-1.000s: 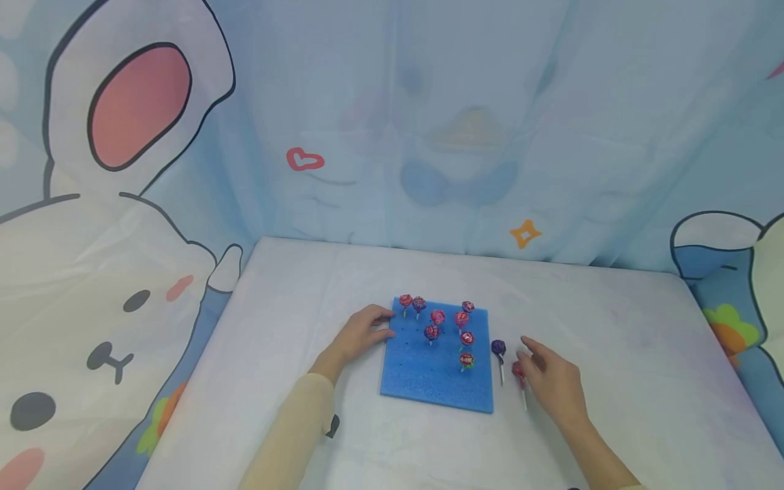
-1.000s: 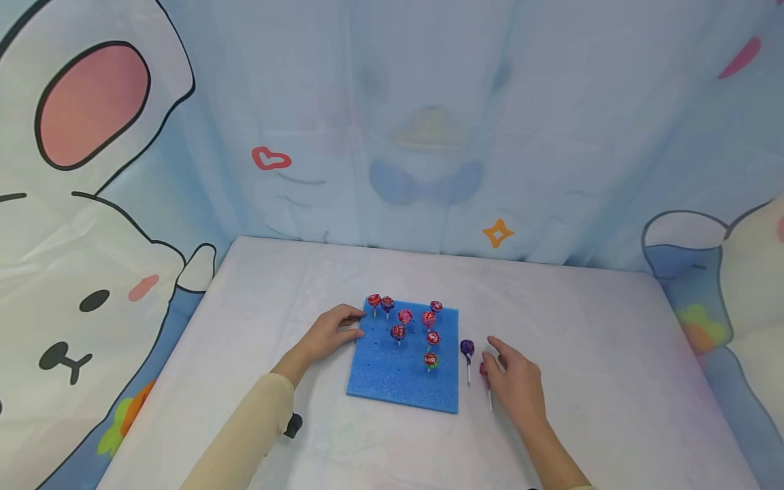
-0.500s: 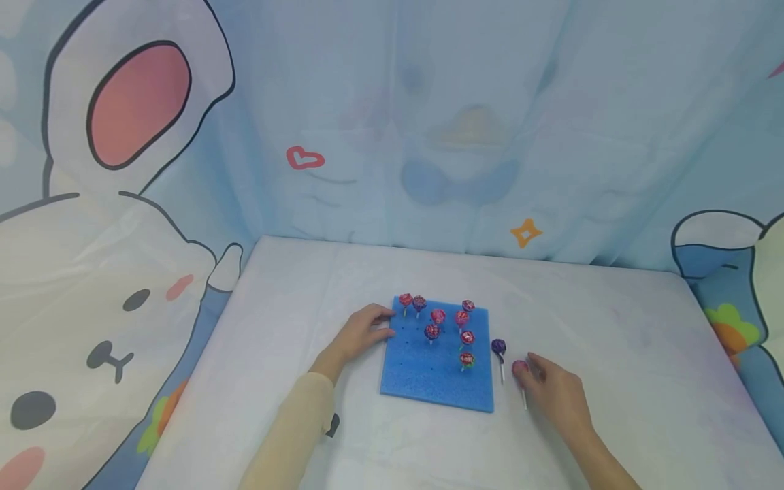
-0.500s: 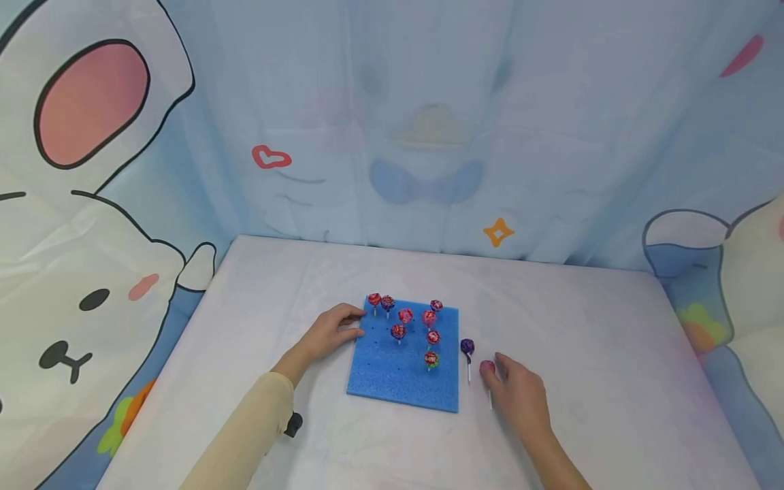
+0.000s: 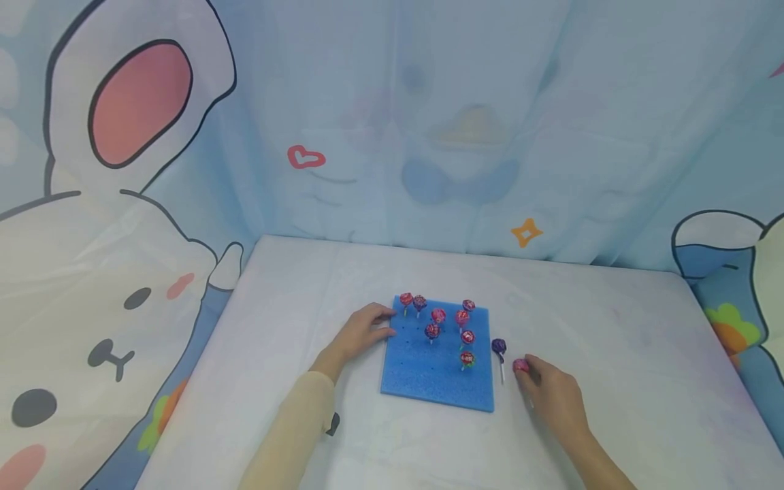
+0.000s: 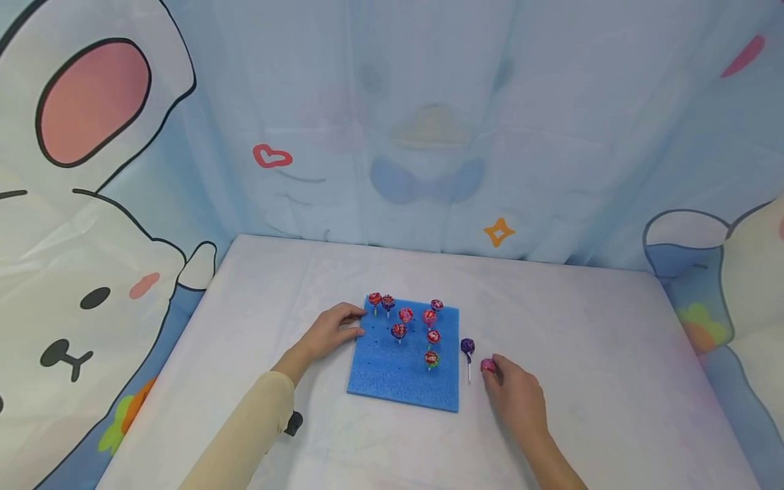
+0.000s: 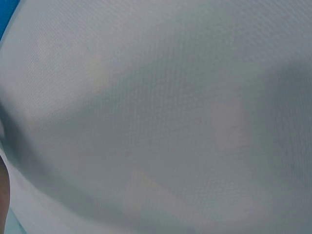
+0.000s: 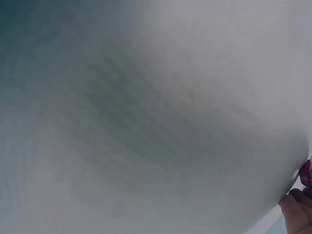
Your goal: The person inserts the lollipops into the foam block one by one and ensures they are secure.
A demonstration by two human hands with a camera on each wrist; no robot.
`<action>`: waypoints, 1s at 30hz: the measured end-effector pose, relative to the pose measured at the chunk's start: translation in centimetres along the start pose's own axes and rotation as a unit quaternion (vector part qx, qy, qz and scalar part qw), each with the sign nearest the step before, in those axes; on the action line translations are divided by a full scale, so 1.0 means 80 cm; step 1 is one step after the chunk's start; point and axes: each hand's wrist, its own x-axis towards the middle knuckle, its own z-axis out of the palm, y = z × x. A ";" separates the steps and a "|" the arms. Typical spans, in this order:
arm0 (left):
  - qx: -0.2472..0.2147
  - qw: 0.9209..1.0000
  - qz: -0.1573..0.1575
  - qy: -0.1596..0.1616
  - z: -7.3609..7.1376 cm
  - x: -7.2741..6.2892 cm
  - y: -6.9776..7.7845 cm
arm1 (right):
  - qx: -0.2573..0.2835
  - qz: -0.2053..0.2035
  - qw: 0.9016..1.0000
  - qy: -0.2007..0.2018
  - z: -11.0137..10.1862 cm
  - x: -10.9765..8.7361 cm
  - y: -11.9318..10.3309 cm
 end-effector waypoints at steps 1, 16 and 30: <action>0.001 1.000 0.000 0.000 0.000 0.000 0.000 | 0.000 0.001 1.000 0.000 0.000 0.001 -0.001; 0.000 1.000 -0.002 -0.002 -0.001 0.000 0.000 | 0.004 0.033 0.999 -0.024 0.007 0.008 -0.009; -0.006 1.000 -0.002 -0.002 -0.001 0.000 0.002 | -0.001 -0.006 1.000 0.002 0.010 0.005 -0.012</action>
